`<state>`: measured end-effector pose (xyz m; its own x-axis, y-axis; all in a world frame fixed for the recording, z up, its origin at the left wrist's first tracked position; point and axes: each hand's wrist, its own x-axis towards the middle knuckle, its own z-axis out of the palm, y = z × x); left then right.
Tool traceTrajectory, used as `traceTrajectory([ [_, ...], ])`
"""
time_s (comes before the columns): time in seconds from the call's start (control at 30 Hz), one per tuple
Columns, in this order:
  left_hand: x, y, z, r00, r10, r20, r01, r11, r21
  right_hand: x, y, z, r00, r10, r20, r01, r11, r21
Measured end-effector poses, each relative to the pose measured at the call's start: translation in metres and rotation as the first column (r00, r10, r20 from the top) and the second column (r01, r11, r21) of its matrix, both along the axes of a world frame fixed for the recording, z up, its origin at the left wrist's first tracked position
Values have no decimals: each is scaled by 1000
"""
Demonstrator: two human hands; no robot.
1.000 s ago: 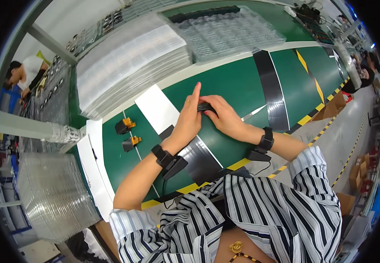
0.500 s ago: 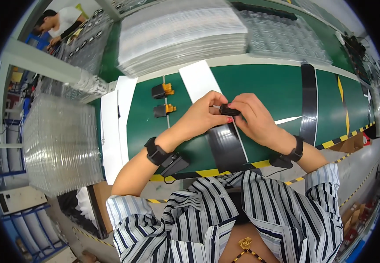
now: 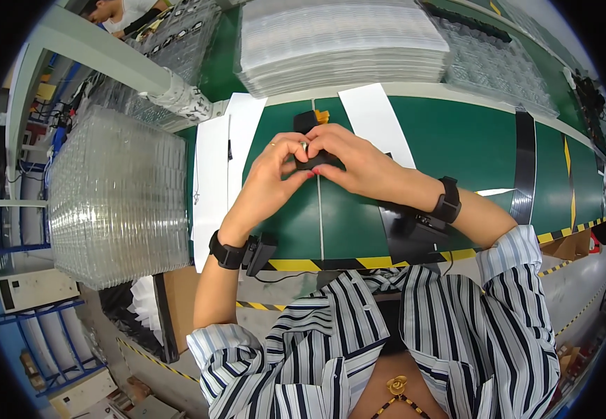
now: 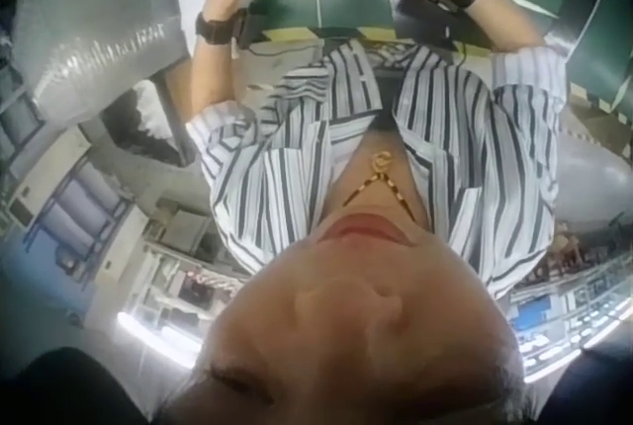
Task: The person picks up a stack of screens, places them into a tray, and then transfers individual components from a larger tray onto a stack. Finally, the person handles individual components one at a time before removing a protective sheet from a stack of trays.
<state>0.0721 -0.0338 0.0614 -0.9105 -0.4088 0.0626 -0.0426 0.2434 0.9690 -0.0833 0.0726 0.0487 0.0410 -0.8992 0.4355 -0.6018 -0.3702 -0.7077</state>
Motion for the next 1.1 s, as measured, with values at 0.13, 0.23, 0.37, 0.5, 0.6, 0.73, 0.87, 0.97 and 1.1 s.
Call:
traceTrajectory([
  [0.13,0,-6,-3,1000,21,18,-16,972,-235,2,-10,-16,998,-57,5,57,998,17],
  [0.23,0,-12,-9,999,35,31,-24,951,-309,2,-14,-18,977,-140,-162,136,990,-32],
  [0.37,-1,-19,-20,999,38,34,-22,924,-381,3,-18,-21,941,-204,-271,186,978,-90],
  [0.5,0,-22,-28,1000,27,2,-23,870,-493,5,-19,-25,936,-214,-280,200,977,-77],
  [0.6,-1,-22,-32,1000,29,10,-22,916,-401,4,-19,-27,939,-207,-273,207,978,-30],
  [0.73,-2,-25,-34,997,46,54,-22,921,-388,5,-19,-25,932,-223,-285,224,974,-28],
  [0.87,5,-22,-21,998,63,-3,-57,891,-451,0,-8,3,878,-330,-347,270,939,-211],
  [0.97,26,-27,16,986,157,-56,-152,715,-682,-39,-6,32,743,-523,-417,390,845,-365],
  [1.1,15,-32,61,985,168,-47,-152,688,-710,-122,-33,37,542,-659,-521,472,752,-461],
])
